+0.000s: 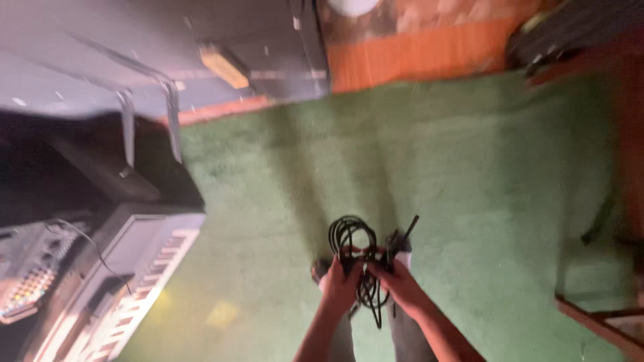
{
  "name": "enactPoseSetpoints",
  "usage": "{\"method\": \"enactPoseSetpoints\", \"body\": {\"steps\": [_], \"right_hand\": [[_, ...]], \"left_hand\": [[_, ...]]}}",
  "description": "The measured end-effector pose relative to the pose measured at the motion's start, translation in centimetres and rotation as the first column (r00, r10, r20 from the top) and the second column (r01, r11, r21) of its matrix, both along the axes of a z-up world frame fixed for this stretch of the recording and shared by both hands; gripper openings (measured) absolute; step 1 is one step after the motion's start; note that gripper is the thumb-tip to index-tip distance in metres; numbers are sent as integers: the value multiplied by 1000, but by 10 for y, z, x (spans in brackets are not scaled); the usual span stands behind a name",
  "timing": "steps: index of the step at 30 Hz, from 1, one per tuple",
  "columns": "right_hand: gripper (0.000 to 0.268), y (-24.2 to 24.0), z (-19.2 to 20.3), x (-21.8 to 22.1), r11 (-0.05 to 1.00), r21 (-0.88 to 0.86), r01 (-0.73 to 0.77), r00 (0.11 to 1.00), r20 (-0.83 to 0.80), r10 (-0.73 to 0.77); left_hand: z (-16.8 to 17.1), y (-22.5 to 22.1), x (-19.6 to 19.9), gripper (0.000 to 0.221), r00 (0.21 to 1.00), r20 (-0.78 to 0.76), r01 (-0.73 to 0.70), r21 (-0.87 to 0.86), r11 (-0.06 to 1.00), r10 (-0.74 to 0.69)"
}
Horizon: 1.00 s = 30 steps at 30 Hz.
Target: The person places an electronic component and microphones into a foam-lined carrying case, then picks up and coils a black power cable from the floor before winding and checking a thin antenna wire.
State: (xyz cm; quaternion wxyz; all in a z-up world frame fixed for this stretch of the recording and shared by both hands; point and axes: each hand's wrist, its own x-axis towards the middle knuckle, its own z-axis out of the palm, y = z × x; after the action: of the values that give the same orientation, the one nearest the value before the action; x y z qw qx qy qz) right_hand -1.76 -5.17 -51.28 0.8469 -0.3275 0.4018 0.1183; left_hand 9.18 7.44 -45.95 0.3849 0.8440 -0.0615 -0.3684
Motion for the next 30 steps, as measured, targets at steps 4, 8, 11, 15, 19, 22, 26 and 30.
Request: {"method": "enactPoseSetpoints", "body": {"steps": [4,8,11,15,19,22,26,30], "right_hand": [[28,-21,84,-14,1000,-16,12,998,54,-11],[33,-49,161,-17,985,-58,164,972,181,-151],[23,-56,213,-36,975,-132,178,966,210,-148],[20,-66,278,-37,945,-205,256,937,292,-191],[20,-67,339,-54,932,-213,294,931,283,-230],[20,-63,375,-67,912,-231,340,924,265,-277],[20,-72,395,-80,871,-314,379,906,318,-279],[17,-85,397,-99,849,-305,432,874,375,-310]], "left_hand": [[91,-27,-12,29,993,-115,-14,-138,990,-2],[165,-61,-15,36,956,-291,-132,-313,941,38],[219,-61,-28,34,993,-19,101,-429,898,-121],[282,-80,-27,30,951,-306,-96,-446,890,-50],[335,-88,-42,24,947,-313,-98,-504,858,-75],[366,-88,-51,23,952,-273,-19,-508,861,-140],[382,-104,-59,25,948,-260,10,-554,832,-185],[387,-121,-75,25,932,-286,14,-590,808,-225]]}}
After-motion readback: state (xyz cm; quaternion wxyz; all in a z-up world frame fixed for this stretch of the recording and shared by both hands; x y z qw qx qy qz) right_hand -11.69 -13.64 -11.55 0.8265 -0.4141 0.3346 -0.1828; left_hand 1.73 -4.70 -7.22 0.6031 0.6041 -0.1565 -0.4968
